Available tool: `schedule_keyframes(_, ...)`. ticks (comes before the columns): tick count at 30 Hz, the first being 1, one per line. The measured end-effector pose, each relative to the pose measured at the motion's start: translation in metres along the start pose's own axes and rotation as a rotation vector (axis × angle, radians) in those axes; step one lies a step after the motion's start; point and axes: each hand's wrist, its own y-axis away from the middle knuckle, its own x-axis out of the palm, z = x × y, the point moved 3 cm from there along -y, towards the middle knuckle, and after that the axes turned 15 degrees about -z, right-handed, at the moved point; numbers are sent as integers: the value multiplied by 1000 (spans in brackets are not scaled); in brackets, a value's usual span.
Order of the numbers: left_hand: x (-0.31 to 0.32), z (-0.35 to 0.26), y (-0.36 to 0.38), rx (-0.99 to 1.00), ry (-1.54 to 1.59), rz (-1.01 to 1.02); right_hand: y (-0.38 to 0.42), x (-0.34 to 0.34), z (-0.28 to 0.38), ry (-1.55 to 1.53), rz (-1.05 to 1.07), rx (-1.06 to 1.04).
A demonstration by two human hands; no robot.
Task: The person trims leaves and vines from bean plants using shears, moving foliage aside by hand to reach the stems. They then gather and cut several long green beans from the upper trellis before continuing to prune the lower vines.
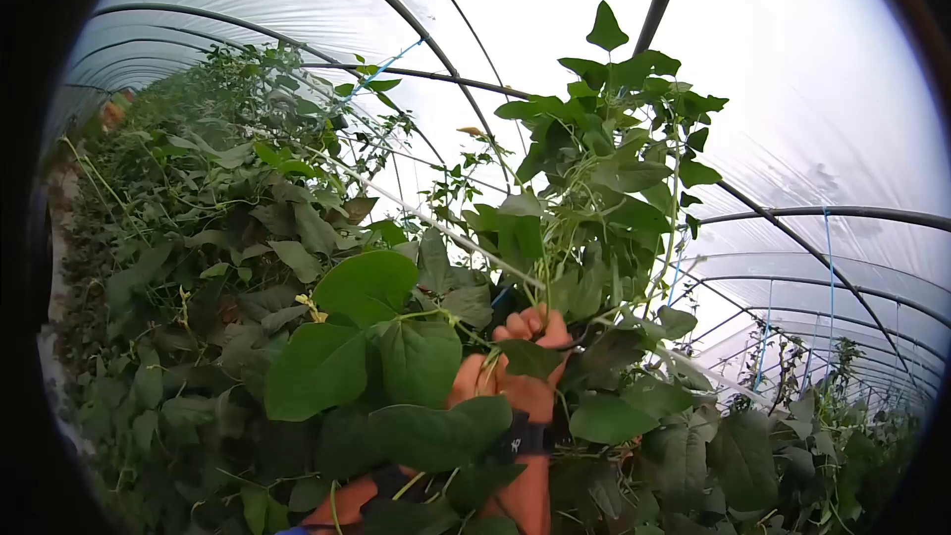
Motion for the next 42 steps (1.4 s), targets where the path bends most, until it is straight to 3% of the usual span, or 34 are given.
schedule_keyframes(1, -16, 7, 7, 13, -5, -18, 33, -60, -35, -298, 337, 251)
schedule_keyframes(2, -39, 17, 20, 10, -26, -49, 57, -128, -69, -43, 381, 628)
schedule_keyframes(5, -63, 25, 31, 55, -46, -115, 78, -223, -114, -184, 272, 699)
schedule_keyframes(8, -58, 23, 38, 5, -61, -107, 18, -219, -110, -308, 346, 680)
schedule_keyframes(9, -60, 19, 38, 1, -86, -102, 31, -194, -103, -314, 339, 680)
schedule_keyframes(11, -79, 5, 57, -62, -164, -89, 77, -124, -73, -77, -220, 381)
schedule_keyframes(15, -118, -45, 95, -129, -463, 29, 84, -108, -65, 13, -273, 330)
schedule_keyframes(18, -122, -100, 111, -4, -811, 255, 93, -130, -79, 15, -277, 372)
schedule_keyframes(19, -110, -121, 114, 79, -943, 354, 98, -131, -85, 16, -222, 418)
schedule_keyframes(21, -74, -162, 111, 266, -1173, 557, 122, -123, -85, 0, -68, 235)
schedule_keyframes(23, 14, -217, 113, 412, -1567, 771, 147, -142, -93, 1, -74, 216)
schedule_keyframes(25, 36, -251, 105, 290, -1240, 928, 171, -169, -109, -12, -149, 236)
schedule_keyframes(26, 41, -262, 99, 238, -1300, 942, 183, -176, -112, -19, -186, 246)
schedule_keyframes(27, 53, -274, 96, 158, -1189, 935, 195, -179, -110, -18, -220, 252)
schedule_keyframes(29, 65, -286, 89, -96, -816, 661, 216, -180, -96, -24, -328, 309)
schedule_keyframes(33, 104, -253, 30, 313, -634, 395, 232, -170, -71, -91, -624, 449)
schedule_keyframes(37, 142, -187, -39, 604, -868, 394, 233, -166, -72, -194, -876, 490)
schedule_keyframes(38, 154, -175, -51, 600, -865, 396, 228, -174, -81, -238, -1062, 432)
schedule_keyframes(39, 165, -167, -62, 703, -885, 317, 224, -203, -94, -234, -1065, 429)
schedule_keyframes(41, 186, -162, -80, 802, -882, 161, 217, -254, -117, 13, -23, 324)
schedule_keyframes(42, 197, -165, -81, 898, -896, 154, 210, -256, -123, -39, 111, 325)
